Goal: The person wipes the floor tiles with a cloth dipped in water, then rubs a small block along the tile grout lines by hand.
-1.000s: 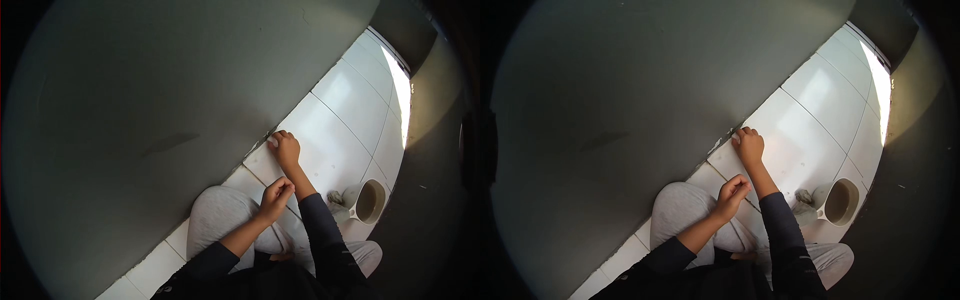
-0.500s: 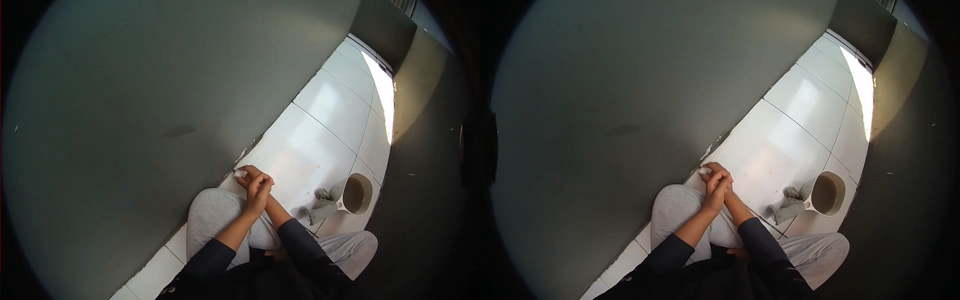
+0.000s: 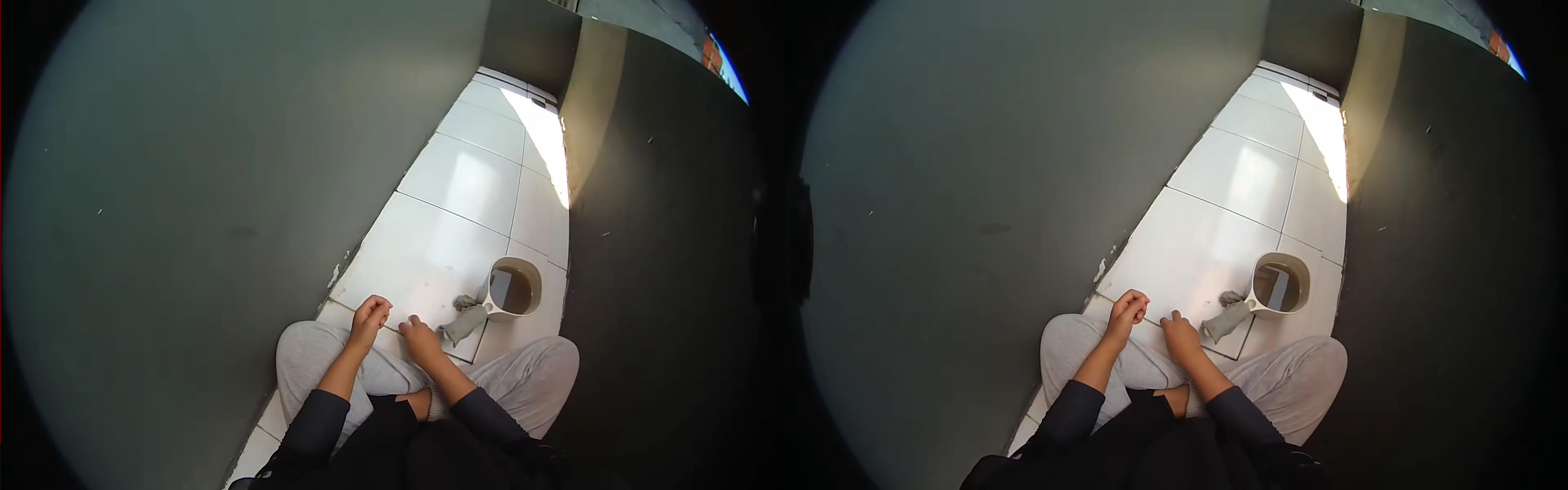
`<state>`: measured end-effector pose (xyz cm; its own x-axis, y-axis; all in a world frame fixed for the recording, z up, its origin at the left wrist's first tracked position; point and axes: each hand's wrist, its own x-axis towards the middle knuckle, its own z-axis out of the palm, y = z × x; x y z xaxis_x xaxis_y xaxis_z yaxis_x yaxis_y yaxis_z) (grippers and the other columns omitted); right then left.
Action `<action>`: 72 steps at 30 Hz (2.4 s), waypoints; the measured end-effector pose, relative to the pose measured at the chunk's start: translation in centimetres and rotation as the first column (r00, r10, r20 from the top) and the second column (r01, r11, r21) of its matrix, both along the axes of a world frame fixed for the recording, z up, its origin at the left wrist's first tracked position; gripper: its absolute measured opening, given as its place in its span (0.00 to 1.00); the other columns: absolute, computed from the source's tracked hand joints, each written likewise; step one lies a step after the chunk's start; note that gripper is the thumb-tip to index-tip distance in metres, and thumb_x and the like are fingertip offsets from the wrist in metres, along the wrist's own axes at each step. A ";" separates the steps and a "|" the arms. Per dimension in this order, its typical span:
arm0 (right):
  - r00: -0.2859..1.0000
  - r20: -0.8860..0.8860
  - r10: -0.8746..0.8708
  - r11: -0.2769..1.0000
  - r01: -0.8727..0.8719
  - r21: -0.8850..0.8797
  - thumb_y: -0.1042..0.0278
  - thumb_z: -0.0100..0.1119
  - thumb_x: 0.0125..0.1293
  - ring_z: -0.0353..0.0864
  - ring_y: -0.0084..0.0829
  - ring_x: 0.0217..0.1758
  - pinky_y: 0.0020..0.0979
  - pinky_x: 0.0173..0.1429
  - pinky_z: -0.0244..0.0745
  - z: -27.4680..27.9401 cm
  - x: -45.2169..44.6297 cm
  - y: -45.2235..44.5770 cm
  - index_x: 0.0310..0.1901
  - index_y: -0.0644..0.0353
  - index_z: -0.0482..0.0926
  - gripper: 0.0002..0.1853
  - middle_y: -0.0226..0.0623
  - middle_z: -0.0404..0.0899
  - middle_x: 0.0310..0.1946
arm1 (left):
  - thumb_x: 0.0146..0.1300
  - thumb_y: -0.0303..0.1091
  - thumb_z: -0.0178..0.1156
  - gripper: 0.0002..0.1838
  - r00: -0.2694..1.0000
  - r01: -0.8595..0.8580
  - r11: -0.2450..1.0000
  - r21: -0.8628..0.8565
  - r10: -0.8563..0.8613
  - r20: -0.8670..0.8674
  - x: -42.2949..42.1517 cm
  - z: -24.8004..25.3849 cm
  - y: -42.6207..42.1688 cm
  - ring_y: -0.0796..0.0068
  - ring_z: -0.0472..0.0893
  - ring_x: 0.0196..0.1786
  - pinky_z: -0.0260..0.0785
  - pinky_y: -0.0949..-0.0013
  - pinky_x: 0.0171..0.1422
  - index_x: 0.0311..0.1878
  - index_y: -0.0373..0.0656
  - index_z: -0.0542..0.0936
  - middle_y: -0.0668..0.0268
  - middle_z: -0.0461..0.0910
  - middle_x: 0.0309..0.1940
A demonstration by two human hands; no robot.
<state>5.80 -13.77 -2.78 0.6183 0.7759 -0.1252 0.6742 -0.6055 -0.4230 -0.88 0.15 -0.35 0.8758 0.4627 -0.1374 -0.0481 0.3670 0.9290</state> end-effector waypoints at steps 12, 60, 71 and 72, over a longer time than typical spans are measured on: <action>0.892 0.441 -0.100 0.995 0.099 0.027 0.63 0.63 0.55 0.77 0.41 0.50 0.41 0.43 0.78 8.3 10.4 -7.2 0.38 0.55 0.83 0.10 0.38 0.79 0.42 | 0.64 0.29 0.58 0.04 0.993 0.119 0.751 0.650 -0.073 -0.097 -0.9 0.1 -3.2 0.83 0.73 0.29 0.65 0.76 0.33 0.35 0.39 0.77 0.71 0.76 0.26; 0.944 -0.177 -0.279 0.960 0.271 -0.065 0.77 0.54 0.49 0.79 0.46 0.55 0.39 0.60 0.72 0.7 21.0 -11.6 0.49 0.54 0.83 0.22 0.50 0.81 0.46 | 0.67 0.25 0.55 0.02 0.979 0.180 0.832 0.524 -0.203 -0.015 6.3 3.5 -15.7 0.87 0.72 0.33 0.64 0.80 0.40 0.39 0.38 0.76 0.73 0.74 0.31; 0.859 -0.237 -0.454 0.842 0.501 0.202 0.55 0.78 0.45 0.83 0.46 0.42 0.40 0.46 0.77 5.8 19.5 -13.0 0.44 0.56 0.84 0.25 0.49 0.84 0.38 | 0.67 0.26 0.56 0.03 0.991 0.108 0.875 0.471 -0.132 0.017 5.6 3.2 -16.2 0.89 0.67 0.27 0.59 0.80 0.31 0.38 0.38 0.77 0.75 0.73 0.25; 0.859 -0.237 -0.453 0.842 0.500 0.203 0.55 0.78 0.45 0.83 0.46 0.42 0.40 0.46 0.77 5.8 19.5 -12.9 0.44 0.56 0.84 0.25 0.49 0.84 0.38 | 0.67 0.26 0.56 0.03 0.991 0.104 0.872 0.478 -0.133 0.028 5.7 3.2 -16.2 0.89 0.67 0.27 0.59 0.80 0.31 0.38 0.39 0.77 0.75 0.73 0.25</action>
<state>25.26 -26.65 2.99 0.9057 0.4100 -0.1082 0.2311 -0.6913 -0.6846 4.81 -16.07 2.89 0.9277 0.3517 0.1250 -0.0911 -0.1113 0.9896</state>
